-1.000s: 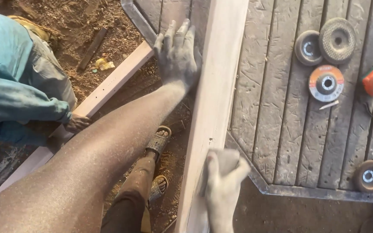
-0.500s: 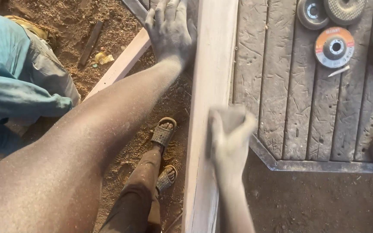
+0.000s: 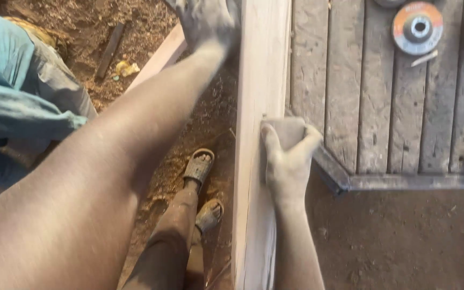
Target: Sanding a long wooden beam by hand using sandpaper on a wooden work surface.
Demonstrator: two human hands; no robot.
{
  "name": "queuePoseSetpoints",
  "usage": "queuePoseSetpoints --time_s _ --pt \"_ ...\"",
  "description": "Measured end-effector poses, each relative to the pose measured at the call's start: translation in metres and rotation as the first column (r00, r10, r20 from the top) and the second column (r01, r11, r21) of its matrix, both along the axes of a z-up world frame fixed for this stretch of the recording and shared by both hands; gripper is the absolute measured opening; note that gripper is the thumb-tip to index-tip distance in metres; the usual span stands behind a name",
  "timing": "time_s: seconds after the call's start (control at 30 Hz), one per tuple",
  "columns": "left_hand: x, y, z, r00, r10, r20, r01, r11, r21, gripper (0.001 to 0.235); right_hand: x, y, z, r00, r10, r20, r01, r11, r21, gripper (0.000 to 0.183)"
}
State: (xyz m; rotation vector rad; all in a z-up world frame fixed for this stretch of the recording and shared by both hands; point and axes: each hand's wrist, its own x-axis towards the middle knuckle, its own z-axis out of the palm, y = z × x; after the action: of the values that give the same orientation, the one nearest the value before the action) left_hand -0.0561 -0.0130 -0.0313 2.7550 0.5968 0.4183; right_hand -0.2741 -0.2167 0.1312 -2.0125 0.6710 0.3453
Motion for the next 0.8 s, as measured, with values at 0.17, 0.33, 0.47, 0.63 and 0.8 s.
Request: queuePoseSetpoints --time_s 0.17,0.33,0.47,0.63,0.8 --pt "-0.073 -0.037 0.08 0.984 0.103 0.144 -0.013 0.854 -0.521 0.058 -0.057 -0.04 0.007 0.998 0.05 0.031 -0.053 0.992 0.113 0.102" --pt "-0.238 -0.115 0.184 0.734 -0.227 -0.64 -0.546 0.365 -0.755 0.094 -0.207 -0.063 -0.117 0.944 -0.18 0.278 0.254 0.933 -0.257 0.054" --pt "-0.222 -0.118 0.165 0.807 -0.103 -0.581 -0.495 0.419 -0.761 0.072 -0.167 -0.054 -0.092 0.953 -0.235 0.193 0.266 0.952 -0.153 0.087" --pt "-0.144 -0.1 0.16 0.875 -0.051 -0.481 -0.319 0.687 -0.653 0.077 -0.036 -0.013 0.03 0.915 -0.106 -0.39 0.089 0.994 -0.061 0.077" --pt "-0.076 -0.098 0.13 0.942 0.059 -0.331 -0.19 0.905 -0.381 0.059 -0.023 -0.007 0.008 0.98 0.016 -0.201 -0.048 0.987 -0.155 0.087"
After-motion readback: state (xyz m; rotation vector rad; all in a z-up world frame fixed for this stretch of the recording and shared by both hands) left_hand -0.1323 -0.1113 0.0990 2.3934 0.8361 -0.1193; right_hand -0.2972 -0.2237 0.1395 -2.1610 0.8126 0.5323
